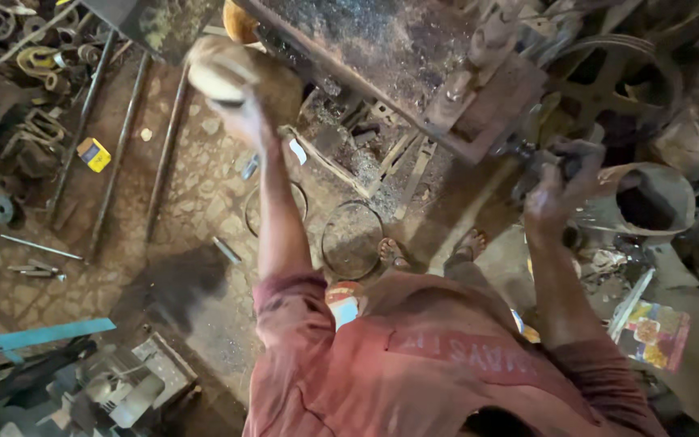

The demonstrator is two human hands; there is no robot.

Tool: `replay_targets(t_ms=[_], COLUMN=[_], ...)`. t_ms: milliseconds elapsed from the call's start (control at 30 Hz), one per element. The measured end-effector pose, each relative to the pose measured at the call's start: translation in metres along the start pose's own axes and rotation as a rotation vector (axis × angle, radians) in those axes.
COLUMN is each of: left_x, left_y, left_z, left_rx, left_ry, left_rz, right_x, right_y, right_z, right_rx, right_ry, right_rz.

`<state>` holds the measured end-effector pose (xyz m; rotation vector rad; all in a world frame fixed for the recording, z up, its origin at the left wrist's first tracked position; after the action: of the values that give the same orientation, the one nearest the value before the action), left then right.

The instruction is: The person operates a manual metal press in a workshop, repeatedly placing a metal piece under the press and pulling the lever to stamp or shape it. The person adjusts the piece between cycles and occasionally wipes the press surface with a cloth.

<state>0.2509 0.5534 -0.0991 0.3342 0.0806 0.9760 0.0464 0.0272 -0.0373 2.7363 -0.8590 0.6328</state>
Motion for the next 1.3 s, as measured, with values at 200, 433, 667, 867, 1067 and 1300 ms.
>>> replay_targets(t_ms=[200,433,667,867,1067,1300], left_x=[-0.076,-0.189,-0.214,-0.216,-0.223,-0.225], left_y=[-0.003,-0.036,-0.089,-0.095,-0.103,-0.125], left_z=[0.037,0.119,0.175,0.18,0.175,0.17], left_rx=[-1.192,-0.943,-1.159,-1.274,-1.35,-1.456], left_ry=[0.559,0.808,0.642,0.815,0.928,0.88], left_rz=[-0.691,-0.966,-0.921,-0.857,-0.86,-0.837], right_x=[-0.003,0.002,-0.003,-0.003,-0.012,-0.018], right_y=[0.007,0.011,-0.003,-0.012,-0.021,-0.021], right_z=[0.042,0.041,0.026,0.014,0.014,0.007], right_rx=[0.161,-0.03,0.017,-0.235,-0.051,-0.253], right_ry=[-0.195,-0.021,-0.018,0.08,-0.029,0.162], right_rz=[0.049,0.135,0.084,0.074,0.107,0.034])
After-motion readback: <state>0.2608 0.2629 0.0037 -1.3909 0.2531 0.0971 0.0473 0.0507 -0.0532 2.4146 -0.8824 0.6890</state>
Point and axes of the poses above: each hand's wrist, its own x-axis towards the middle knuckle, its own y-axis out of the back of the hand, z = x × y, the point moved 8 cm from there along x, towards the middle knuckle, and after that the axes turned 3 degrees about z, right-handed, at the moved point
